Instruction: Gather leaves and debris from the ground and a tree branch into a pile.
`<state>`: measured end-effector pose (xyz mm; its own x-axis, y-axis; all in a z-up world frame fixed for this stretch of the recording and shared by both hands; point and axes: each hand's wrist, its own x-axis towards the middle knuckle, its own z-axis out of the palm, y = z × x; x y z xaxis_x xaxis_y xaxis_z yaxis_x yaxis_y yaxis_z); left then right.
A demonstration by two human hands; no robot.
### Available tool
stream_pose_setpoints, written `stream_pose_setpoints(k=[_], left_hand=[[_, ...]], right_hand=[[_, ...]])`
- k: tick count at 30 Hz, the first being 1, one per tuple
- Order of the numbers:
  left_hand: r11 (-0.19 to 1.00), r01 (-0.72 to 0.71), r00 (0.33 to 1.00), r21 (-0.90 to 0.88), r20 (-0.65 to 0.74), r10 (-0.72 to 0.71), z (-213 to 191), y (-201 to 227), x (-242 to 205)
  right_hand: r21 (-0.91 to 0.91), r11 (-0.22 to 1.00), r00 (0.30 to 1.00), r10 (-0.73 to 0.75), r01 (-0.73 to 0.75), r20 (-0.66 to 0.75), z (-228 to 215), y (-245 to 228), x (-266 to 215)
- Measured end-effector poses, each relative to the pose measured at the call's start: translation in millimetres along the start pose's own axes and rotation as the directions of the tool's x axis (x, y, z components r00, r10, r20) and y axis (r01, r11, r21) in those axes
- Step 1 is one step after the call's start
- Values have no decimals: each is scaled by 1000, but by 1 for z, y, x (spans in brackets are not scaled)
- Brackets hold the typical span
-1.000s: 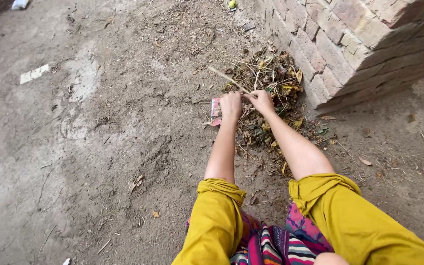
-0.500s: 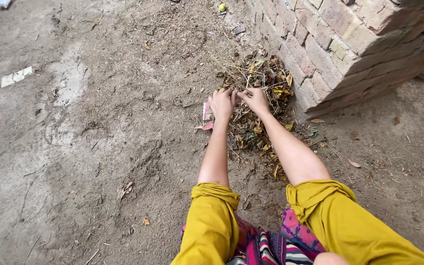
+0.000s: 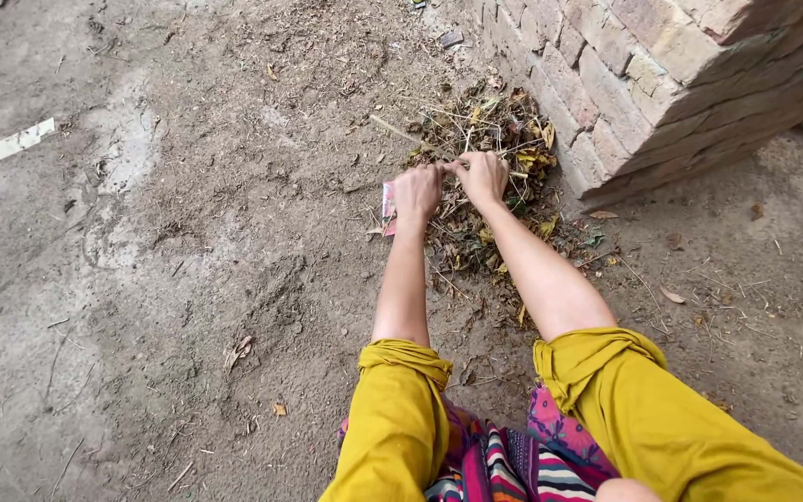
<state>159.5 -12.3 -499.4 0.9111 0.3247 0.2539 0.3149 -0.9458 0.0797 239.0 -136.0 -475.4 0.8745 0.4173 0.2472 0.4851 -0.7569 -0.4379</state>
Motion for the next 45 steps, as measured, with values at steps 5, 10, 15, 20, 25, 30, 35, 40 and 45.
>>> stream_pose_setpoints(k=[5,10,15,20,25,30,35,40,45], left_hand=[[997,-63,996,50,-62,66,4,5,0],[979,86,996,-182,24,-83,3,12,-4],[851,307,951,-426,111,-287,-11,32,-10],[725,485,862,-490,127,-491,11,39,-3],[292,683,684,-669,446,-577,10,39,6],[-255,586,582,-770,618,-528,129,13,26],[-160,519,720,-839,531,-446,81,10,13],[-142,456,782,-878,472,-407,90,23,14],[-29,485,760,-874,438,-480,88,32,11]], right_hand=[[73,978,975,186,-196,121,-15,-5,-5],[400,820,899,287,-409,330,-26,-2,-2],[810,152,799,341,-567,495,1,9,-3],[712,54,673,383,-700,632,35,22,4],[709,-174,646,308,-683,698,43,26,2],[759,19,734,271,-651,622,24,10,-7],[788,177,800,259,-590,541,30,16,-5],[789,192,804,272,-584,529,28,0,-3],[739,541,916,253,-401,311,13,-23,-3]])
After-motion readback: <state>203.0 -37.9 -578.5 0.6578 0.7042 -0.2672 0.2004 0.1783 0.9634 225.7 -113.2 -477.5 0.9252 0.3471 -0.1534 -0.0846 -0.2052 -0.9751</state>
